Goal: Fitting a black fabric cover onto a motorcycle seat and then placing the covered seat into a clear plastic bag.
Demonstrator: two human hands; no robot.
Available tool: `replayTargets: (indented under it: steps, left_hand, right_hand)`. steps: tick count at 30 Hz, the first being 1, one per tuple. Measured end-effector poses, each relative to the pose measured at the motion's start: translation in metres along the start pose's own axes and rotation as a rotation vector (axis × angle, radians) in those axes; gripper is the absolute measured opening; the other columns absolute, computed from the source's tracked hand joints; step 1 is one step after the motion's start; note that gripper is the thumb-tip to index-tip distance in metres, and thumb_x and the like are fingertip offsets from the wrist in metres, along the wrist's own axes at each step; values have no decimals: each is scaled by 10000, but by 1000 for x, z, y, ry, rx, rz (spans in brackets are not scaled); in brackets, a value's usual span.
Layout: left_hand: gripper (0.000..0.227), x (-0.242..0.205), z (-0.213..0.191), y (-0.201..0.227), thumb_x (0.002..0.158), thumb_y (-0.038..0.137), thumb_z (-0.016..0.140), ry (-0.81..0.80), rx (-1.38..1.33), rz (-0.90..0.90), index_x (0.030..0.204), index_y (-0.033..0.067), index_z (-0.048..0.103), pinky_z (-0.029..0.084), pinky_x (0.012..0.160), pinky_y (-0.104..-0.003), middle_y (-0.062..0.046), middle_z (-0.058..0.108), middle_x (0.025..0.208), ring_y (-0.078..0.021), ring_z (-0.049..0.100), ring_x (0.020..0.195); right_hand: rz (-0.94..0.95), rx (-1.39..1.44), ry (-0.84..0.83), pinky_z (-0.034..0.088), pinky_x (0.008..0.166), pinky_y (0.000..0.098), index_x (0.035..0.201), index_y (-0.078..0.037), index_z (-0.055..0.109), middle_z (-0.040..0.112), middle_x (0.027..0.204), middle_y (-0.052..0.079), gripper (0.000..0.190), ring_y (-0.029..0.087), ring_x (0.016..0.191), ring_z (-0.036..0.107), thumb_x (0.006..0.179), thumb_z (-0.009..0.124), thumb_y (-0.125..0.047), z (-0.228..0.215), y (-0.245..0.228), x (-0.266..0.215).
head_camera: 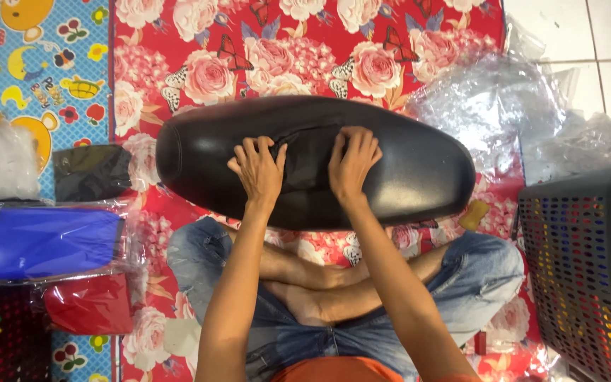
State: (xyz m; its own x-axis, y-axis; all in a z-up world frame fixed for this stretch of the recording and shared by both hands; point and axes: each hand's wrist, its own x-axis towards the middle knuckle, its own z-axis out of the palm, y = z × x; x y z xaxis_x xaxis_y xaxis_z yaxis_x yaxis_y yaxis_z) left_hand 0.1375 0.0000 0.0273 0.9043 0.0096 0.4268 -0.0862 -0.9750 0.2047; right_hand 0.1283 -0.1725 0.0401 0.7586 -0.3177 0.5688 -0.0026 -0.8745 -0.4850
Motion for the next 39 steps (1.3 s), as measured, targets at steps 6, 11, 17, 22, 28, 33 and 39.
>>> replayTargets:
  steps: [6, 11, 17, 22, 28, 33, 39]
  left_hand:
    - [341, -4, 12, -5, 931, 428, 733, -3, -36, -14, 1043, 234, 477, 312, 776, -439, 6, 456, 954, -248, 467, 892]
    - [307, -1, 11, -3, 954, 454, 704, 19, -19, -26, 1030, 228, 511, 294, 778, -445, -4, 478, 952, -260, 480, 897]
    - [308, -6, 16, -3, 964, 492, 688, 12, -2, -44, 1026, 239, 524, 287, 772, -445, 1, 480, 962, -257, 471, 900]
    - [308, -4, 13, -3, 972, 503, 677, 53, -14, -44, 1014, 239, 524, 272, 760, -431, -1, 472, 962, -245, 449, 870]
    - [315, -3, -3, 3, 1014, 553, 608, 49, -85, -49, 1050, 247, 542, 273, 766, -440, 10, 474, 961, -237, 455, 863]
    - [467, 1, -36, 2, 961, 643, 649, 69, -397, 57, 1050, 190, 580, 265, 848, -460, -44, 448, 1191, -275, 417, 971]
    - [542, -18, -52, -12, 746, 491, 906, -13, -776, 288, 907, 164, 505, 341, 944, -330, 2, 705, 1119, -198, 647, 1030]
  right_hand:
    - [-411, 145, -402, 263, 1185, 507, 1481, -95, 541, 465, 1576, 160, 466, 338, 1503, 363, 1107, 467, -363, -17, -37, -32]
    - [-319, -119, -626, 95, 1252, 565, 1623, -261, 342, 280, 1693, 86, 589, 322, 1569, 208, 1103, 310, -536, 4, -10, -36]
    - [-262, -235, -640, 130, 1259, 552, 1627, -314, 323, 240, 1707, 78, 590, 309, 1571, 206, 1096, 283, -568, 1, 16, -26]
    - [-239, -124, -209, 375, 1169, 462, 1415, -119, 605, 461, 1572, 134, 467, 317, 1439, 453, 997, 708, -301, -6, 41, -29]
    - [230, 92, -265, 390, 850, 389, 1233, -206, 635, 494, 1095, -28, 515, 229, 1007, 468, 871, 826, -518, -28, 82, -51]
    - [278, 286, -358, 401, 876, 382, 1001, -123, 716, 483, 1065, 11, 214, 245, 1011, 489, 896, 844, -258, -47, 76, -40]
    - [377, 569, -414, 518, 747, 288, 994, -55, 765, 572, 1041, 41, 93, 167, 833, 611, 903, 778, -38, -54, 87, -42]
